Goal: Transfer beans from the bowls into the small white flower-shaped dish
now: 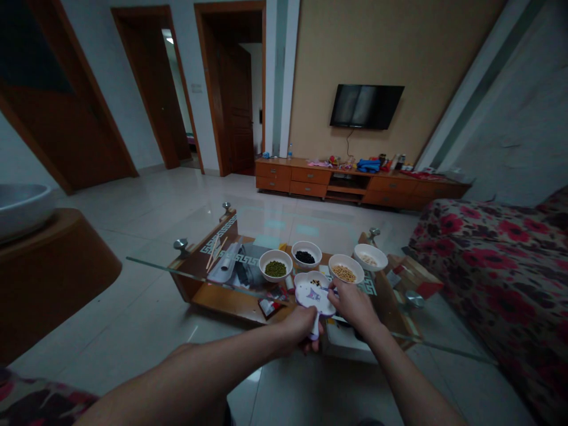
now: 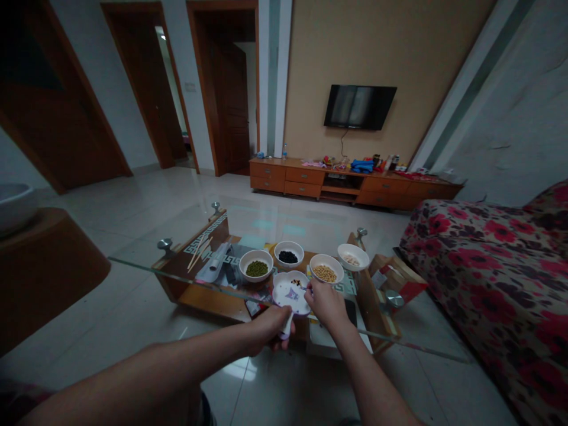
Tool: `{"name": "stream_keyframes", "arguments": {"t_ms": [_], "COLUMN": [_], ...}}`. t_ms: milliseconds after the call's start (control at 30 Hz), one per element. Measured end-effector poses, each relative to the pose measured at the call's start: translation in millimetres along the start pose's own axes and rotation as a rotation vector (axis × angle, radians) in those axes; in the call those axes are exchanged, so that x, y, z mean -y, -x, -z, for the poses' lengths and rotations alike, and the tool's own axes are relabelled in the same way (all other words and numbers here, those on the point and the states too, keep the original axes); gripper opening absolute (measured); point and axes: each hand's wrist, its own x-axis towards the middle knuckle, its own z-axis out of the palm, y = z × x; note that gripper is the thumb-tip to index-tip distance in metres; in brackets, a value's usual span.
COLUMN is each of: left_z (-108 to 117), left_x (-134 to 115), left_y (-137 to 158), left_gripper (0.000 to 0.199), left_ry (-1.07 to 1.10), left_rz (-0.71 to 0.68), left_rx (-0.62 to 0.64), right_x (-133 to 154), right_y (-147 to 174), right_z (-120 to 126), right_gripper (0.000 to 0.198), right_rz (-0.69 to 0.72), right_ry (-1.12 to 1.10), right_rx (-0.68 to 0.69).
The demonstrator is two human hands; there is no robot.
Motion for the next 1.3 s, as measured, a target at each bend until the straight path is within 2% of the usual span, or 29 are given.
{"name": "stream_keyframes", "arguments": {"t_ms": [367,1000,1300], "left_z": [2,1,1], "left_x": [3,1,-1], "left_y": [-3,1,4], "left_gripper": [0.043,0.046,0.047], "left_ry": [-0.011,-0.010,0.001], "left_rz": [0.011,0.006,0.009], "left_rx": [0.047,0.034,0.048], "right_x": [3,1,2], "right_y": [-3,-5,-3], "right_z": [-5,-12,-7], "right_gripper": [0.025,0.028,0.027], "right_rz": [-0.010,0.052,0.048], "right_ry": [0.040,0.027,0.036], "right_rx": [-0.001,0.005,-0.008]}}
